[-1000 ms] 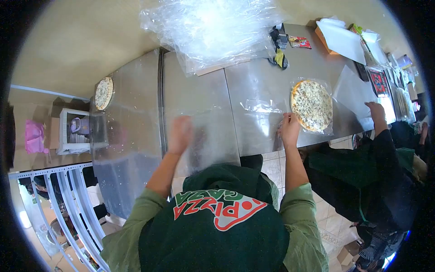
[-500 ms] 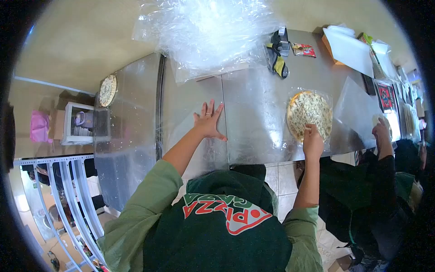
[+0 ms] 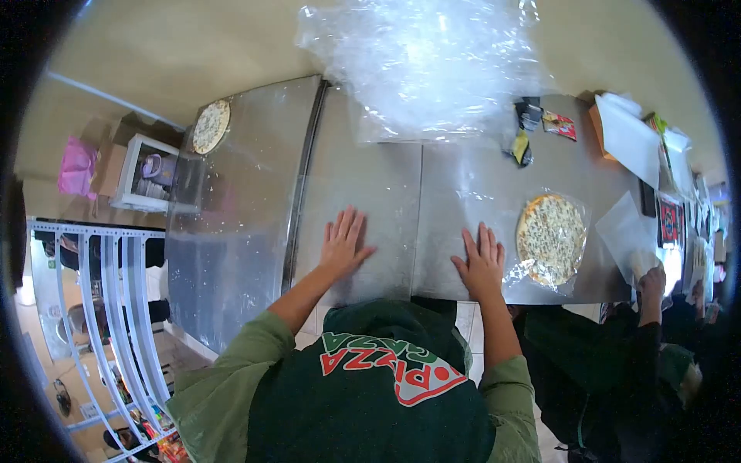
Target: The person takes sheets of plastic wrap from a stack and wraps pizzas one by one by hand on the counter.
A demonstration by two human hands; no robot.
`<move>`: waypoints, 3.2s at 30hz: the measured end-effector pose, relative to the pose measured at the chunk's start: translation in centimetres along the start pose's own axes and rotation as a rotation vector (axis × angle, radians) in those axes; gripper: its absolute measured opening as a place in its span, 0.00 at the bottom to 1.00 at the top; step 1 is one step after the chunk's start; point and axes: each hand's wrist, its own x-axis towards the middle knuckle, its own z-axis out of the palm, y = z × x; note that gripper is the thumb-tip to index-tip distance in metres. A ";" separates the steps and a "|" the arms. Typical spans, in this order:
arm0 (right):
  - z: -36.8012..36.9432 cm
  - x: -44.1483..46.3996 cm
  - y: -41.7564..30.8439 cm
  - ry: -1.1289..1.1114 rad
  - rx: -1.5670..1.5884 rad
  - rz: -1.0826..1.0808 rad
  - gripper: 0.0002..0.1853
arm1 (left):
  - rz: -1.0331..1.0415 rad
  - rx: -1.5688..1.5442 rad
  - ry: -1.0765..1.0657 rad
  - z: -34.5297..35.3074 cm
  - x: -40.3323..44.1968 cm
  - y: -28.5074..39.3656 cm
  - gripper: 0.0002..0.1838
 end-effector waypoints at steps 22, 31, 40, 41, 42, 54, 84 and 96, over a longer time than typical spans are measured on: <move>-1.0 -0.6 -4.3 -0.150 0.060 0.237 0.39 | -0.926 -2.112 1.305 -11.0 7.6 -43.2 0.40; -1.2 -0.6 -3.5 -0.195 0.120 0.259 0.36 | -0.908 -2.441 1.191 -11.8 12.2 -50.1 0.57; -1.1 -0.2 -4.3 -0.192 0.102 0.299 0.36 | -0.366 -2.576 1.371 -10.1 16.7 -48.3 0.47; -1.1 -0.1 -4.4 -0.186 0.116 0.304 0.36 | -0.281 -2.614 1.410 -9.8 16.9 -47.1 0.45; -1.1 -0.2 -4.6 -0.178 0.130 0.310 0.36 | -0.192 -2.650 1.447 -9.7 16.8 -46.1 0.43; 0.9 -2.4 0.4 -0.036 0.137 0.236 0.29 | 0.274 -2.519 1.030 -4.9 6.5 -32.6 0.33; -0.7 -2.6 -2.8 0.360 0.462 0.239 0.16 | -0.563 -2.353 -0.402 1.1 2.2 2.2 0.30; 11.8 2.6 -27.1 -0.041 0.266 -0.877 0.25 | 0.053 -0.176 0.055 -3.8 8.5 -13.0 0.20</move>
